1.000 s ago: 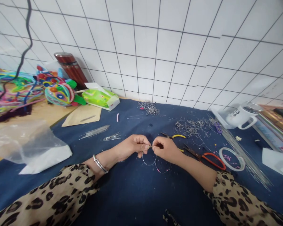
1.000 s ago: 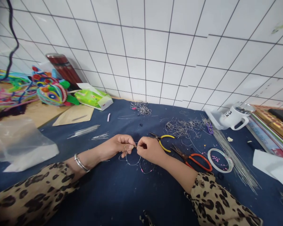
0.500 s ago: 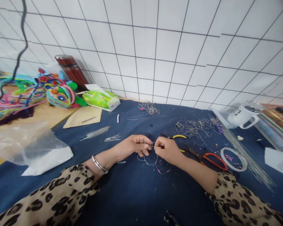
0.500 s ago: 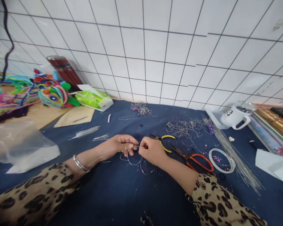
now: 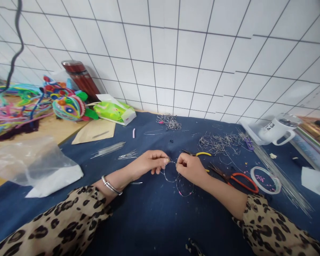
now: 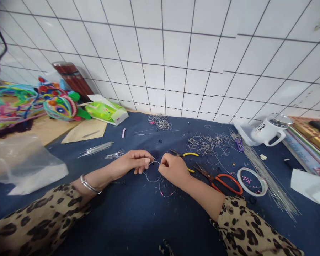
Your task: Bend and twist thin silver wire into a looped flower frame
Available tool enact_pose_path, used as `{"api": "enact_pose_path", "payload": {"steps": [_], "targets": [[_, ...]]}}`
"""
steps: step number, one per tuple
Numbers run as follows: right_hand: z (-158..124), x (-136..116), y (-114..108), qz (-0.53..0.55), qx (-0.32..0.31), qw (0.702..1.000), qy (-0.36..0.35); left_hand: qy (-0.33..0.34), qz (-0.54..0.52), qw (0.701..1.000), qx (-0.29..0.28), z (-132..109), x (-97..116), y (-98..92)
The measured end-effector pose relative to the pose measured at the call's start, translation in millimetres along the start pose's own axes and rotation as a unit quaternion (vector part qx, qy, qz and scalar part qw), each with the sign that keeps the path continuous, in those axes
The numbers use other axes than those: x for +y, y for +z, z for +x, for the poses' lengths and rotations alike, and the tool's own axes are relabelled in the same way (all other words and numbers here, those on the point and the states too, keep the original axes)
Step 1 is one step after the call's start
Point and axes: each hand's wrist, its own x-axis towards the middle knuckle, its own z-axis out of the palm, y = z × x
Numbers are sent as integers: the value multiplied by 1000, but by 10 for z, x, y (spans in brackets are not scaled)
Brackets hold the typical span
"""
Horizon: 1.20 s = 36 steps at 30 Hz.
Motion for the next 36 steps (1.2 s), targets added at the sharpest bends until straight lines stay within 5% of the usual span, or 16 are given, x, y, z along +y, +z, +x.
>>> {"api": "enact_pose_path", "payload": {"steps": [8, 15, 25, 36], "targets": [[0, -35, -39, 31, -8, 999, -6, 35, 17, 995, 92, 3, -97, 106], [13, -44, -72, 95, -96, 991, -13, 89, 16, 983, 160, -3, -139, 163], [52, 1, -104, 273, -149, 949, -43, 95, 52, 990, 93, 49, -150, 51], [22, -60, -105, 331, -155, 930, -43, 97, 0, 994, 59, 13, -93, 58]]}}
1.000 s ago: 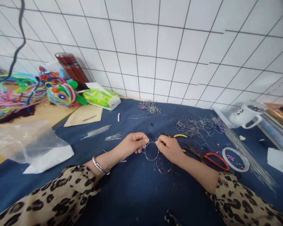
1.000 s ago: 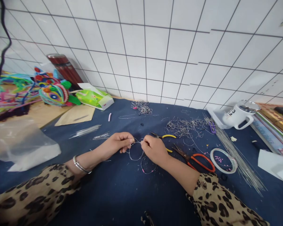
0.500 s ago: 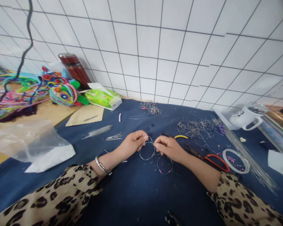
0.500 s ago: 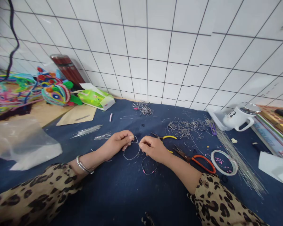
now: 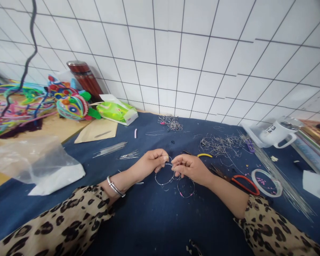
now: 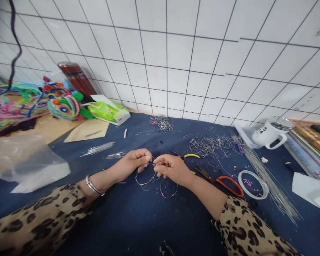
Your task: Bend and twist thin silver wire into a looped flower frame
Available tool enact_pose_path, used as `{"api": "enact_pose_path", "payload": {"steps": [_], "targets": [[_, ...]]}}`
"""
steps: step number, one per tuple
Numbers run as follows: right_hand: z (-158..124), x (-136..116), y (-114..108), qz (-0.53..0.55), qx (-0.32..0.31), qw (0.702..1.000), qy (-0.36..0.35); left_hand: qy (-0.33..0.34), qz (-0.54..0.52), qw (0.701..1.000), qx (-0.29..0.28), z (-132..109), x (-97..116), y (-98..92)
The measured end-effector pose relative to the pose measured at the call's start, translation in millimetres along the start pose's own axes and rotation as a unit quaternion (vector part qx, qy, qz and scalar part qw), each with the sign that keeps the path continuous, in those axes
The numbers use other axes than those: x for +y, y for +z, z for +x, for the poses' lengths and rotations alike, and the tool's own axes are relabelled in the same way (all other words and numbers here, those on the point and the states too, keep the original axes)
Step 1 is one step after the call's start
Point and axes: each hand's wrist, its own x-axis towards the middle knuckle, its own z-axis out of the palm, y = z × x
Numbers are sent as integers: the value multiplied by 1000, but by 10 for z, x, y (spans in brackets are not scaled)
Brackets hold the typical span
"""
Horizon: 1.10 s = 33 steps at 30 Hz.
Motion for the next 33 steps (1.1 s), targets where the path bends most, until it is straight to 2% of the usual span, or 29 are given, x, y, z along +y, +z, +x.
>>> {"api": "enact_pose_path", "payload": {"steps": [22, 27, 33], "targets": [[6, 14, 10, -8, -5, 1000, 1, -4, 18, 1000, -15, -20, 31, 21], [6, -16, -12, 2, 19, 1000, 18, 7, 12, 1000, 24, -11, 26, 22], [-25, -56, -23, -98, 57, 993, 28, 12, 44, 996, 83, -5, -10, 21]]}}
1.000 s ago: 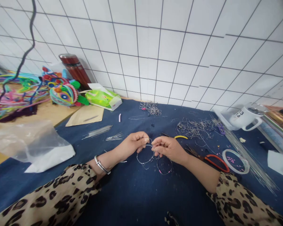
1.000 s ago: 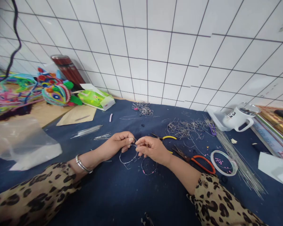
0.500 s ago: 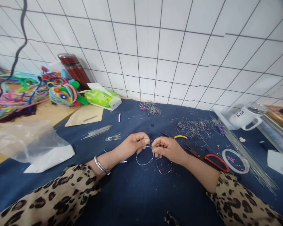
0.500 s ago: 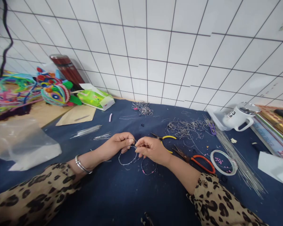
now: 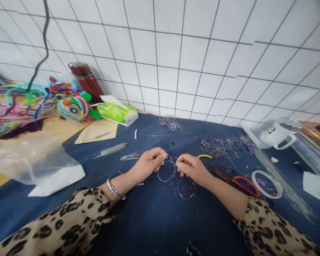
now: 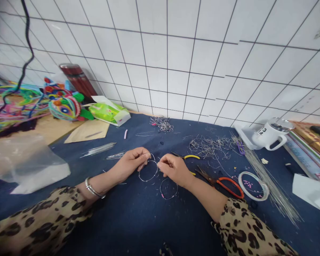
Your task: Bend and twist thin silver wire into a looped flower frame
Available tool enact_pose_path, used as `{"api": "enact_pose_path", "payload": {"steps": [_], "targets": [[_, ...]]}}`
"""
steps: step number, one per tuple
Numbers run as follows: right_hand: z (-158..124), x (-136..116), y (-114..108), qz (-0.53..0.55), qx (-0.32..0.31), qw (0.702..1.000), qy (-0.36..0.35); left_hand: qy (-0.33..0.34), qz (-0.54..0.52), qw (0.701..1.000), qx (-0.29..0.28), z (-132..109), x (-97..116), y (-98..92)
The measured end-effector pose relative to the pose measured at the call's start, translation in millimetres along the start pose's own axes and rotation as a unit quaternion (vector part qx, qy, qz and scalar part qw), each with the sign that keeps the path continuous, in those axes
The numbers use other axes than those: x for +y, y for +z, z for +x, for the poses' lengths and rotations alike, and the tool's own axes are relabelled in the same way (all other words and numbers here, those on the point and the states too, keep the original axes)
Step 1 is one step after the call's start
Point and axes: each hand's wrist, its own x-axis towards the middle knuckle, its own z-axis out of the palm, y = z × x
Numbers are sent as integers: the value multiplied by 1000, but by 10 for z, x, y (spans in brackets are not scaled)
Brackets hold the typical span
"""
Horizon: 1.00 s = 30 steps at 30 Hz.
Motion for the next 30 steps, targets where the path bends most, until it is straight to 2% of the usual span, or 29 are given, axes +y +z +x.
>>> {"api": "enact_pose_path", "payload": {"steps": [9, 14, 17, 23, 30], "targets": [[42, 82, 43, -73, 48, 996, 20, 10, -23, 999, 45, -11, 16, 23], [41, 78, 54, -79, 24, 996, 18, 23, -37, 997, 68, -38, 49, 46], [34, 62, 71, -61, 18, 998, 14, 17, -36, 998, 53, -51, 61, 65], [18, 32, 106, -65, -8, 997, 34, -11, -33, 999, -15, -47, 27, 86], [2, -14, 112, -145, 110, 983, -7, 1, 18, 1000, 4, -36, 4, 63]]}}
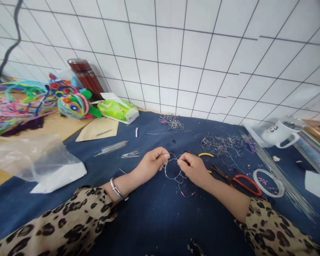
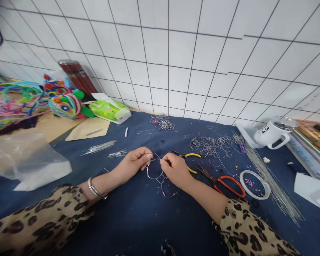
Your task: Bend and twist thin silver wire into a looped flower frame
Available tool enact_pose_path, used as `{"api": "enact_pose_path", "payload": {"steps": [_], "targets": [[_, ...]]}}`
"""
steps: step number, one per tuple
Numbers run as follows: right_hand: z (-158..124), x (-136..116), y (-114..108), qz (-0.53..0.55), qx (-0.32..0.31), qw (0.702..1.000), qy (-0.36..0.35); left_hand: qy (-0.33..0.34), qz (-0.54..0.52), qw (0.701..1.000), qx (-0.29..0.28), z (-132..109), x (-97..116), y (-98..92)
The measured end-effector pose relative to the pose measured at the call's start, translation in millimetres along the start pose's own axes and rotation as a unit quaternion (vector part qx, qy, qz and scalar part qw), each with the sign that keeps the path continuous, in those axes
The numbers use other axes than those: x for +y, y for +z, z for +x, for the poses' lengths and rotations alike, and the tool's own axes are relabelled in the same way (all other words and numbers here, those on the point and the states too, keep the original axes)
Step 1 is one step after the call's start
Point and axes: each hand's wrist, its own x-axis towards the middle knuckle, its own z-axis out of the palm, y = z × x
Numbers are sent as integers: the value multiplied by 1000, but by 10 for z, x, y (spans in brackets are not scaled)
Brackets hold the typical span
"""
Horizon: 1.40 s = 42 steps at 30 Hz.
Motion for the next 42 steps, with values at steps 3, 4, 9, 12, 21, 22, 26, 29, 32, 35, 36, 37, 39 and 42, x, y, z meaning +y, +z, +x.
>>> {"api": "enact_pose_path", "payload": {"steps": [3, 4, 9, 12, 21, 22, 26, 29, 32, 35, 36, 37, 39, 42], "targets": [[1, 2, -7, -11, 34, 999, -9, -5, 4, 1000, -24, 15, -9, -20], [2, 5, -8, -15, 43, 999, -10, -6, 4, 999, -38, 21, -14, -27], [0, 29, 5, -29, 78, 997, -4, -15, -4, 998, -61, 20, -18, -36], [2, 43, 10, -28, 82, 996, 4, -30, -7, 997, -68, -1, -7, -18], [64, 89, -61, 39, 48, 997, 39, 53, 94, 990, -94, 4, 50, -87], [70, 97, -67, 48, 43, 997, 42, 66, 117, 987, -93, 6, 57, -101], [73, 120, -68, 64, 40, 996, 43, 95, 202, 971, -89, 18, 74, -133], [58, 121, -52, 60, 50, 996, 33, 109, 238, 961, -93, 24, 79, -137], [42, 116, -34, 52, 72, 996, 20, 126, 283, 946, -94, 21, 71, -137], [34, 113, -24, 51, 81, 995, 16, 152, 331, 926, -95, 14, 56, -139], [32, 112, -21, 52, 82, 995, 16, 161, 344, 920, -97, 13, 53, -139], [31, 113, -18, 53, 82, 995, 17, 170, 356, 914, -98, 12, 51, -139], [27, 117, -10, 54, 84, 995, 14, 184, 370, 905, -98, 12, 51, -137], [24, 128, 3, 49, 86, 995, 10, 190, 375, 902, -97, 10, 52, -131]]}}
